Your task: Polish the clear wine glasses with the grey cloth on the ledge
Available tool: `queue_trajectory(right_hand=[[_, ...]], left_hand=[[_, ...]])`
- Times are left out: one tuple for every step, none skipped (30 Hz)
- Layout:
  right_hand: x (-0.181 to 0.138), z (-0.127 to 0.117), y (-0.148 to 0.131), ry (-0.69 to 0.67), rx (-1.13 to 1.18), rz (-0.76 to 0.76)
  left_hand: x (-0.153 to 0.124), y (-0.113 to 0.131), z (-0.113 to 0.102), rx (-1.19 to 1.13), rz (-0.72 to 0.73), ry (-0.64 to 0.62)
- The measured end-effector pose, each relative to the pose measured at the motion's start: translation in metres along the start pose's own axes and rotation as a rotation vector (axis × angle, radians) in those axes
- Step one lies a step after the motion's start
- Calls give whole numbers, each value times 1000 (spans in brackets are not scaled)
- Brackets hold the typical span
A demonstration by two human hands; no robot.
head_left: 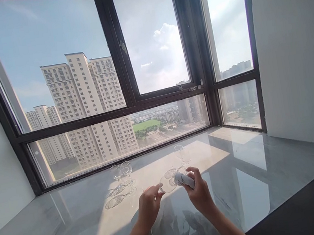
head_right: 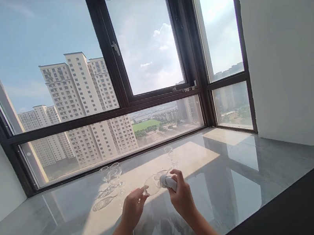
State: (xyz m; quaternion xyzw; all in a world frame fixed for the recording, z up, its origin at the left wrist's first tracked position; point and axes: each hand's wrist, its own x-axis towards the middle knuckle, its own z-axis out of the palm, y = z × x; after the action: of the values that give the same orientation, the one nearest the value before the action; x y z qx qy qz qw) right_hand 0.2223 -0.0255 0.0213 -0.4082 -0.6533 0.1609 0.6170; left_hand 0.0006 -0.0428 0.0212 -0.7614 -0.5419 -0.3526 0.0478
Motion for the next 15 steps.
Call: queue_trajectory(right_hand=[[-1,1,-1,-13,9,-8],[-1,2,-2,-25,20,-18],[-2,3,-3,-37,33,-26],[-2,4,-3,-51,45,-34],[-3,5,-3,-70,53,-41],[-3,5,-2,-91,55,-44],[-3,6,-1,-110,53,-44],[-3,6,1,-128,50,-42],[-3,6,3,-144,49,-37],[-2,6,4,-154,52,-29],[-2,6,6,-160,61,-18],[-1,5,7,-163,72,-7],[-1,5,7,-163,83,3],[0,4,7,-159,92,14],[0,3,6,-151,97,26]], left_hand=[[0,-2,0,-1,-39,-1],[0,-3,1,13,-73,-2],[0,-5,1,40,-93,-4],[0,-7,1,75,-95,-10],[0,-9,1,111,-80,-18],[0,-11,0,145,-50,-24],[1,-12,-1,178,-11,-24],[1,-13,-2,210,28,-16],[2,-14,-3,242,62,-5],[2,-15,-5,273,89,8],[3,-15,-7,300,109,17],[3,-14,-8,320,126,19],[4,-13,-10,334,139,15],[4,-12,-11,344,147,7],[4,-10,-12,351,151,0]])
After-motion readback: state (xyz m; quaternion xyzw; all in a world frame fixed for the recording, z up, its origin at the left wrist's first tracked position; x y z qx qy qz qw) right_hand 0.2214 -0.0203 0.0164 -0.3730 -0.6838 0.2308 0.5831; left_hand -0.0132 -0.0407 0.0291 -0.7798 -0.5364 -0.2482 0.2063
